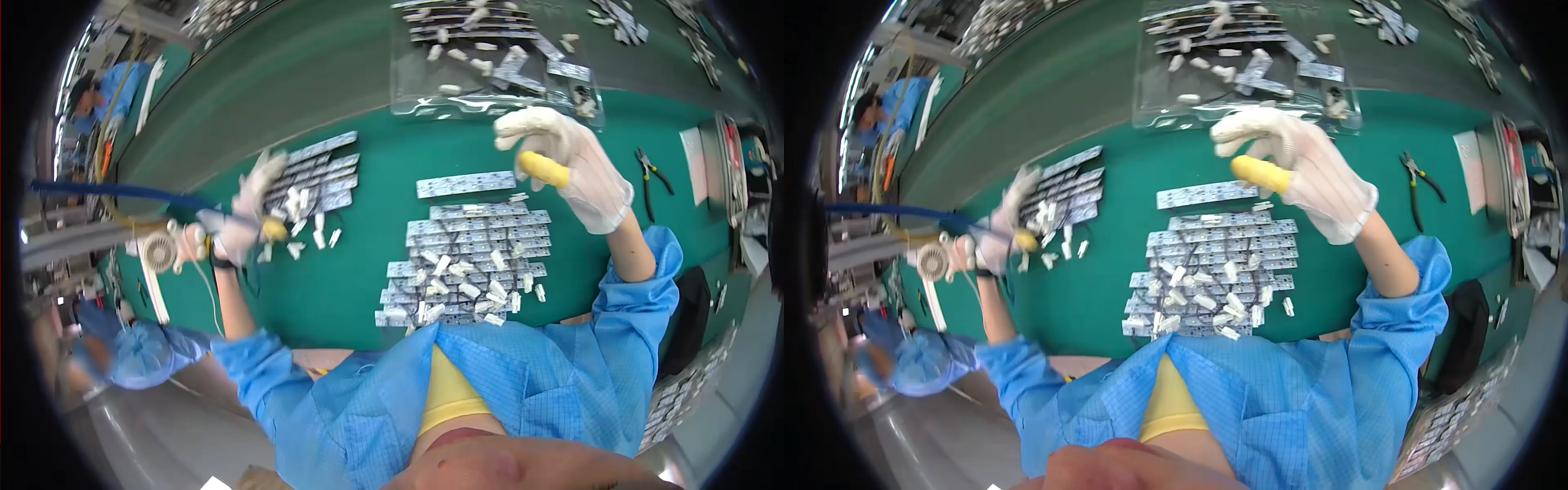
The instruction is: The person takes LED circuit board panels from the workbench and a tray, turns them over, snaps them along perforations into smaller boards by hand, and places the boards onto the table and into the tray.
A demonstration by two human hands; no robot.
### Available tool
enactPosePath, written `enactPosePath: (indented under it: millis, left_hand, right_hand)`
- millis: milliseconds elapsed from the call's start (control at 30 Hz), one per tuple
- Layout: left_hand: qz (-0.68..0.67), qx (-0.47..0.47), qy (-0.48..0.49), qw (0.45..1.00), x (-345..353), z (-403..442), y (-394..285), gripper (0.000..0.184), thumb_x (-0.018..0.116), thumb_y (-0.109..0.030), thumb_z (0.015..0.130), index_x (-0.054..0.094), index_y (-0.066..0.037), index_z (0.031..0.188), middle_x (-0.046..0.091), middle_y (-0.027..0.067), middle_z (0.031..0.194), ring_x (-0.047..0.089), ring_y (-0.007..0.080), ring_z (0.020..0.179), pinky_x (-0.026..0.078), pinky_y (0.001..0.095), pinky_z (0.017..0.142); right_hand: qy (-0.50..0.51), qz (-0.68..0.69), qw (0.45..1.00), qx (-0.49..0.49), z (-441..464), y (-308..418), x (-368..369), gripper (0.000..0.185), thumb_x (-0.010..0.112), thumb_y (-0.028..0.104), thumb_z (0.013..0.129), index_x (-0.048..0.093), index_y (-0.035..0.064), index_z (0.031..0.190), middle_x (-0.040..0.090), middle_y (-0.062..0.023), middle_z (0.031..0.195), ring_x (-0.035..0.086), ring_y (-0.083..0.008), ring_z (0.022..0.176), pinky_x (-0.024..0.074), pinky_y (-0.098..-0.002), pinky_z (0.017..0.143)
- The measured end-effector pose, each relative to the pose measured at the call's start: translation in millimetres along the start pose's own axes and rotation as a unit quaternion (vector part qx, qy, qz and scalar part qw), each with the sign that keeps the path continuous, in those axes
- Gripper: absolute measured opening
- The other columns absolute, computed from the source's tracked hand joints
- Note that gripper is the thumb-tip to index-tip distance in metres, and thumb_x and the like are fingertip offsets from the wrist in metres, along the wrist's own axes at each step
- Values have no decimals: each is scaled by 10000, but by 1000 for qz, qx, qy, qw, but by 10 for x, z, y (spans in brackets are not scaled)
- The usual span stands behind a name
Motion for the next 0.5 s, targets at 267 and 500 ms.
enactPosePath:
  millis: [267,500]
  left_hand:
    - [144,-139,-365,909,-138,371,762,501,696,-189,738,573,-57,1206,609,143,1071,583,275,952,451,360,853]
    - [256,-303,-685,611,-757,1223,505,418,516,-343,882,546,-109,1227,573,151,1193,479,286,1185,380,419,957]
  right_hand:
    - [19,-113,988,-103,24,-47,-42,315,624,176,855,563,42,1134,628,-91,1005,618,-119,768,507,-247,608]
    - [30,-196,979,-52,-110,-26,9,453,679,258,804,537,73,1192,613,-78,1051,628,-175,848,513,-319,731]
Point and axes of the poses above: each hand's wrist, its own z-axis towards the middle knuckle, its own x-axis out of the palm, y = z × x, the point moved 3 cm from there along z, towards the middle knuckle
